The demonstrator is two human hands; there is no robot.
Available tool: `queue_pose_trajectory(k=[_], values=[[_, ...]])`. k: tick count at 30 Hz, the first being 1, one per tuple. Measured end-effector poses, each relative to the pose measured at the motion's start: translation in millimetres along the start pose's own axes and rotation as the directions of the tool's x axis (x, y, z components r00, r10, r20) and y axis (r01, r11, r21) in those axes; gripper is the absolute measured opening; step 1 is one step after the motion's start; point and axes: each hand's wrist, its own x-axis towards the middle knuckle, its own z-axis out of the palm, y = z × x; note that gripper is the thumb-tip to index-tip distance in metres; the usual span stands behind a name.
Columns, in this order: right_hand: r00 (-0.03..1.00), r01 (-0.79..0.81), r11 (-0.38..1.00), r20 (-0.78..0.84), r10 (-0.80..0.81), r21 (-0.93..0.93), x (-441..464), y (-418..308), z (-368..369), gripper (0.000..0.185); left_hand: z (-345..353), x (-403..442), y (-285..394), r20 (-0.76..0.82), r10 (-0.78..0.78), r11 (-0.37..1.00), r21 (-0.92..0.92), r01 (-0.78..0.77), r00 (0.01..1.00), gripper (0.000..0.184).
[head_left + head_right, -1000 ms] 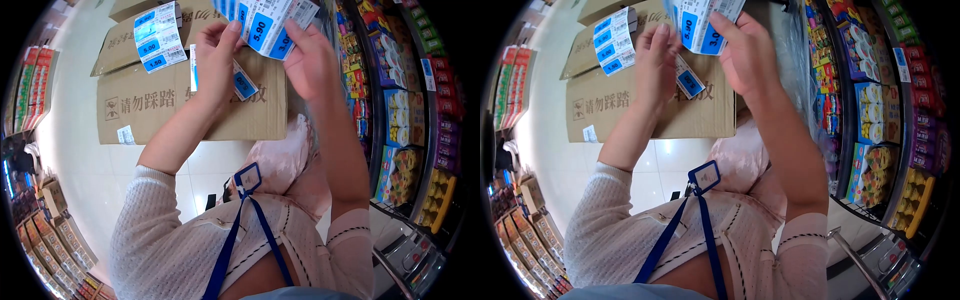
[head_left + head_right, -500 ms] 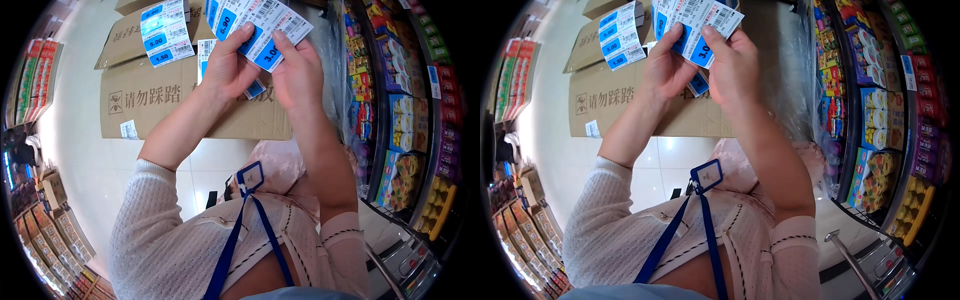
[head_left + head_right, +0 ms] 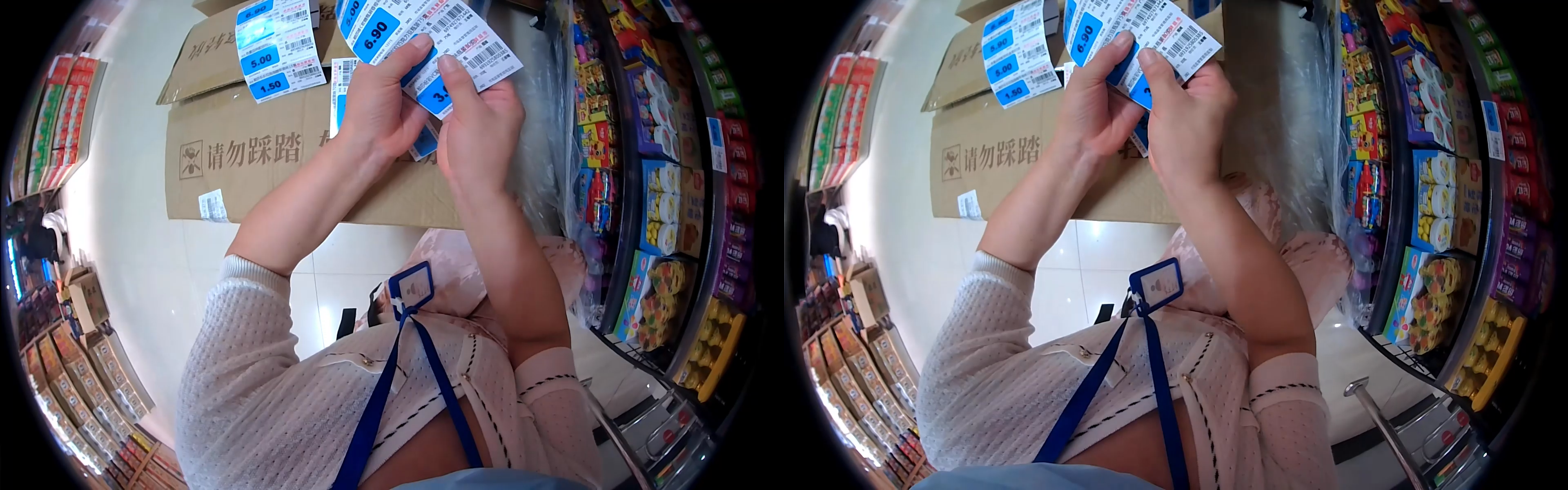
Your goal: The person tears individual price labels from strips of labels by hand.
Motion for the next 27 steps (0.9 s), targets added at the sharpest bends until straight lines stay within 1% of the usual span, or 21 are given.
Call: queue_pose_trajectory(k=[2, 5, 8, 11, 14, 17, 20, 23, 24, 26, 27], values=[[1.000, -0.012, 0.998, 0.002, 0.012, 0.056, 0, 3, 1, 0.020, 0, 0, -1, -0.015, 0.024, 1.000, -0.008, -0.024, 1.000, 0.033], [0.999, -0.014, 0.998, -0.044, 0.017, 0.056, 0, 6, 4, 0.021, -2, 1, -1, -0.052, 0.026, 1.000, -0.009, -0.027, 0.998, 0.033], [0.996, -0.087, 0.995, -0.032, 0.089, 0.052, 1, 4, 2, 0.028, -1, 2, -1, -0.076, 0.016, 0.998, -0.054, -0.021, 0.997, 0.027], [0.997, -0.065, 0.987, -0.038, 0.071, 0.144, 3, 8, -3, 0.022, -1, 3, 1, -0.120, 0.008, 0.999, -0.046, -0.013, 0.993, 0.028], [0.995, -0.098, 0.985, -0.016, 0.102, 0.141, 6, 3, -2, 0.025, -3, 6, 1, -0.057, -0.017, 0.996, -0.089, 0.011, 0.998, 0.027], [0.991, -0.132, 0.991, 0.022, 0.132, -0.007, 4, -1, -4, 0.027, -5, 8, -4, -0.048, 0.029, 0.997, -0.074, -0.032, 0.998, 0.027], [0.989, -0.145, 0.985, -0.013, 0.145, -0.093, 1, -1, -6, 0.027, -5, 8, -3, -0.041, 0.027, 0.997, -0.067, -0.030, 0.999, 0.026], [0.992, -0.116, 0.993, -0.059, 0.114, -0.029, 0, 7, -17, 0.025, -9, 12, -4, -0.112, 0.087, 0.996, -0.010, -0.089, 0.990, 0.025], [0.986, -0.154, 0.986, -0.078, 0.149, -0.064, -1, 5, -19, 0.025, -15, 14, 3, -0.190, 0.099, 0.994, -0.032, -0.107, 0.977, 0.036], [0.970, -0.228, 0.965, -0.118, 0.213, -0.132, -3, -2, -22, 0.026, -17, 17, 4, -0.227, 0.090, 0.990, -0.081, -0.111, 0.970, 0.034], [0.958, -0.285, 0.935, -0.072, 0.276, -0.211, -3, -1, -27, 0.032, -15, 16, 7, -0.179, 0.086, 0.992, -0.072, -0.100, 0.980, 0.030]])
